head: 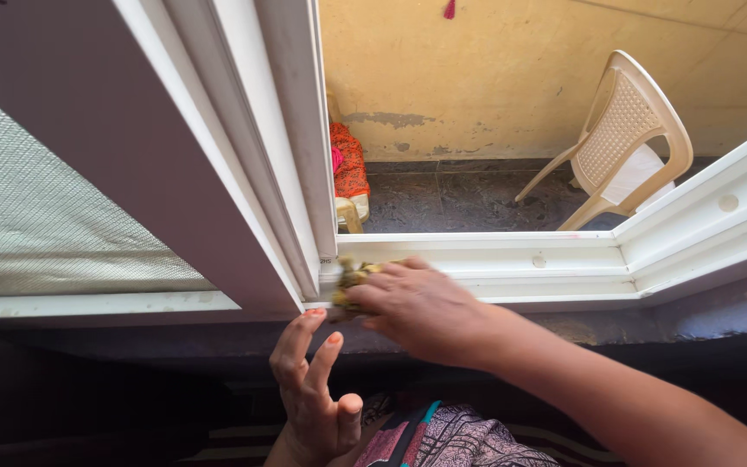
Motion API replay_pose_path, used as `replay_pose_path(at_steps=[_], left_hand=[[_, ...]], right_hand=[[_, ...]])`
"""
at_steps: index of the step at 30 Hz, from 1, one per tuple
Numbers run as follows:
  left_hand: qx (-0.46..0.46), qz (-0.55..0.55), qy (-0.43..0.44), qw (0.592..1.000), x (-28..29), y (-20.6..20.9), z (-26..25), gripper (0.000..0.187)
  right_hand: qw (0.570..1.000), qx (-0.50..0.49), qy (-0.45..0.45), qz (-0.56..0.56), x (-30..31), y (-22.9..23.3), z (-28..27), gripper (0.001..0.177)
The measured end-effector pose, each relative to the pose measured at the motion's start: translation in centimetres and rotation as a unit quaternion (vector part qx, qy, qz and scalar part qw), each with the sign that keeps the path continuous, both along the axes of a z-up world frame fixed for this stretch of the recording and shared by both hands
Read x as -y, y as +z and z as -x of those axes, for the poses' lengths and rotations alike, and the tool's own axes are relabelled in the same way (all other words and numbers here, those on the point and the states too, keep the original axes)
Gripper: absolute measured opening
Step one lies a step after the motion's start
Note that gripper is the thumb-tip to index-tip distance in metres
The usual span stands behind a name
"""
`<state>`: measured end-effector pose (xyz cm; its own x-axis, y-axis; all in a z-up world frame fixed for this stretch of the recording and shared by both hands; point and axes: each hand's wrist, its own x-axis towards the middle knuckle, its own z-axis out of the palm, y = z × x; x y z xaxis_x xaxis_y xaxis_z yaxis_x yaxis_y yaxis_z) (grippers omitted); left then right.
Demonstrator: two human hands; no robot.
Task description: The person wipes the white window frame and sill using a patterned cloth. They repeatedly rub the horizontal and vertical sections of the frame, moving the cloth back and forth to clean the surface. The task is performed from an indoor perspective looking out onto a balcony.
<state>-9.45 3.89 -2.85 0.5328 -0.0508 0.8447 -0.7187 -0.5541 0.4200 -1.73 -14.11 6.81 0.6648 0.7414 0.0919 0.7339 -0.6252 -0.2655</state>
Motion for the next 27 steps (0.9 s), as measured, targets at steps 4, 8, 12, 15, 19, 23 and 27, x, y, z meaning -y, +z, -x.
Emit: replay_pose_path(at_steps=[4,8,12,15,19,23,27], left_hand=[[-0.015,-0.025,-0.023,0.999,0.4,-0.2,0.0,0.053],[-0.032,-0.031,-0.045,0.998,1.1,0.0,-0.4,0.050],[-0.062,-0.025,-0.085,0.994,2.5,0.6,-1.2,0.046],[-0.069,-0.030,-0.081,0.994,3.6,1.3,-1.7,0.042],[-0.058,-0.005,-0.090,0.994,5.7,2.6,-1.7,0.045],[-0.010,-0.011,-0.068,0.998,7.4,4.5,-2.3,0.047],[-0.074,-0.135,0.045,0.987,8.4,6.1,-3.4,0.043]], right_hand=[[0.979,-0.101,-0.126,0.121,7.0,2.4,0.7,0.028],[0.919,-0.126,-0.272,0.256,15.7,5.4,1.4,0.034],[0.844,-0.127,-0.341,0.393,19.7,5.9,1.3,0.028],[0.870,-0.081,-0.310,0.374,18.1,7.1,0.9,0.015],[0.933,-0.026,-0.263,0.245,13.5,10.7,-0.1,0.017],[0.983,0.042,-0.147,0.096,8.2,9.8,-1.4,0.014],[0.979,0.202,-0.032,-0.022,8.3,7.3,-1.5,0.060]])
